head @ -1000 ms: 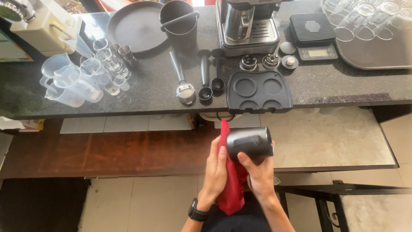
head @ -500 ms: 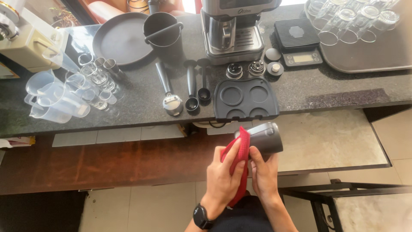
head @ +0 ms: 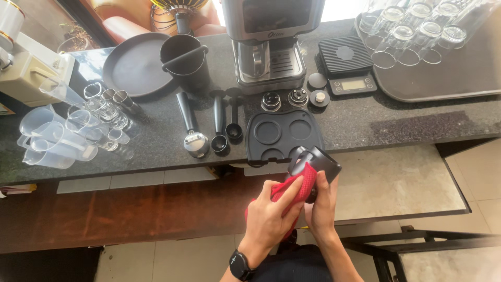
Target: The person wipes a silver metal milk pitcher with a red cloth, rotating it to clean the exterior and handle. They then pick up a black ceramic mug and wipe its exterior surface with the same red cloth, rotating the mug to cover all sides.
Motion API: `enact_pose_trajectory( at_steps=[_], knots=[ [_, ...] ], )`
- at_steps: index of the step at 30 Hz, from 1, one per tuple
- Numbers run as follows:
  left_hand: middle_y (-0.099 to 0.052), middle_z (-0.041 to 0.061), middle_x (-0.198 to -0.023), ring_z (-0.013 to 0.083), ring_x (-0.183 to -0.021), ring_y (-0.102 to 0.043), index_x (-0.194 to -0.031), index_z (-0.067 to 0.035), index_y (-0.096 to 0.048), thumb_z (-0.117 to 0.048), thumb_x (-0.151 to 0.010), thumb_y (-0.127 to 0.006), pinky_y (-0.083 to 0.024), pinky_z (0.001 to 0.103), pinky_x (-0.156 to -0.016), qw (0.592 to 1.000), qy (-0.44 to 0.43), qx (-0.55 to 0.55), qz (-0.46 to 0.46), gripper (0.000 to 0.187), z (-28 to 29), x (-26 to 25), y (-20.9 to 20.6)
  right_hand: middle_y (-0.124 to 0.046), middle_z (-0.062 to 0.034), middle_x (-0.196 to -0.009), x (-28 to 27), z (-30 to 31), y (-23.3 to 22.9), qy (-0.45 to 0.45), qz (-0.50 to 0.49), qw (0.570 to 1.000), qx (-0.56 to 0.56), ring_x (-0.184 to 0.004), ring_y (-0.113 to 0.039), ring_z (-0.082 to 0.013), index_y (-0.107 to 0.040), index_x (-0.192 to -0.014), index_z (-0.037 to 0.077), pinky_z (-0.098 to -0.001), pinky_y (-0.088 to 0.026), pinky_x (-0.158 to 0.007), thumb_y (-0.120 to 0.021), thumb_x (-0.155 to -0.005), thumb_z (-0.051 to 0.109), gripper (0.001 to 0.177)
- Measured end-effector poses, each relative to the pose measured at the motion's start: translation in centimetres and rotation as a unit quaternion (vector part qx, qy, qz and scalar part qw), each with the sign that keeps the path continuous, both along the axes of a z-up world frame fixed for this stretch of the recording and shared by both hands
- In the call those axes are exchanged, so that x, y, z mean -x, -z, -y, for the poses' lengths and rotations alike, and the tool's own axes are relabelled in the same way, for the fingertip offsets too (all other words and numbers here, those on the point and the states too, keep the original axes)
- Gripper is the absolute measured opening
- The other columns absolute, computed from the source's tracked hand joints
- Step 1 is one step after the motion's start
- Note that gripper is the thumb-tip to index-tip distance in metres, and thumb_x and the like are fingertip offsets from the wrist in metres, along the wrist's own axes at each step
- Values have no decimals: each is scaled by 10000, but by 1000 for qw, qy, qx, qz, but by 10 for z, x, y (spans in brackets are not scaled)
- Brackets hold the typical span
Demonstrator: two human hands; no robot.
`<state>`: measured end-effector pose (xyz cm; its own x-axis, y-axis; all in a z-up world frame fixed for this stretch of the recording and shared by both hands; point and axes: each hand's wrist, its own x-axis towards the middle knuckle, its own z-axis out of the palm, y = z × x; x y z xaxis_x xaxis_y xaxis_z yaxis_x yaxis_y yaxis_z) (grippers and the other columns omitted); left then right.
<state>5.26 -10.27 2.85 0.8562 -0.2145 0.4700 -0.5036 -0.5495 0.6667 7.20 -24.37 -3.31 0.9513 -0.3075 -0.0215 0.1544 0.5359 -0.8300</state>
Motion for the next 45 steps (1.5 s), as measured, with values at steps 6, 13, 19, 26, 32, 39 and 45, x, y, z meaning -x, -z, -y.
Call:
enact_pose_trajectory(
  at_steps=[6,13,19,26,32,39,45],
  knots=[
    [-637,135,-1050,298,-780,-699,-1399,-215,-627,-256,-921,-731,-559,393,-606,998,-36,-14,-53,491,1,-18,-23,-548,-118,-1267,2,1,-2,-23,-4,1000,18,-1153,-567,-212,-363,-1430,94,-381,-459,-1005,-541,-911,188,557],
    [-643,159,-1066,336,-789,-707,-1368,-176,-631,-237,-930,-708,-570,406,-639,996,-42,31,-76,449,10,-29,-15,-496,-109,-1280,-6,11,11,-8,2,987,158,-1169,-507,-166,-339,-1366,48,-330,-424,-1037,-562,-910,142,517],
    [-640,160,-1033,350,-752,-689,-1397,-183,-611,-251,-951,-680,-552,429,-621,995,-51,6,-90,457,19,-40,-10,-472,-118,-1292,-30,30,6,7,22,979,204,-1176,-490,-172,-308,-1371,43,-337,-438,-1023,-626,-925,156,558],
    [-606,148,-983,330,-786,-672,-1387,-189,-611,-294,-946,-672,-528,433,-529,992,-59,-104,-43,457,9,-68,-13,-436,-149,-1359,-29,27,7,16,58,962,267,-1240,-492,-200,-238,-1385,47,-370,-440,-1075,-698,-881,136,687],
    [-593,146,-948,319,-770,-671,-1339,-187,-629,-283,-919,-682,-531,431,-514,988,-32,-144,-41,434,10,-78,-10,-435,-158,-1335,-37,40,16,31,102,935,338,-1223,-513,-219,-218,-1396,49,-380,-480,-1048,-741,-880,150,741],
    [-624,158,-946,356,-729,-674,-1283,-145,-637,-286,-948,-659,-540,449,-598,986,35,-84,-140,364,6,-85,-24,-432,-152,-1337,-53,59,7,18,140,918,370,-1228,-514,-219,-219,-1405,46,-379,-481,-1060,-755,-865,116,764],
    [-659,158,-1025,380,-886,-683,-1302,-19,-605,-218,-992,-640,-549,444,-732,991,56,56,-104,371,6,-79,-17,-444,-157,-1324,-57,61,-1,-5,145,897,417,-1219,-522,-230,-200,-1411,36,-382,-484,-1036,-763,-822,105,817]
  ],
)
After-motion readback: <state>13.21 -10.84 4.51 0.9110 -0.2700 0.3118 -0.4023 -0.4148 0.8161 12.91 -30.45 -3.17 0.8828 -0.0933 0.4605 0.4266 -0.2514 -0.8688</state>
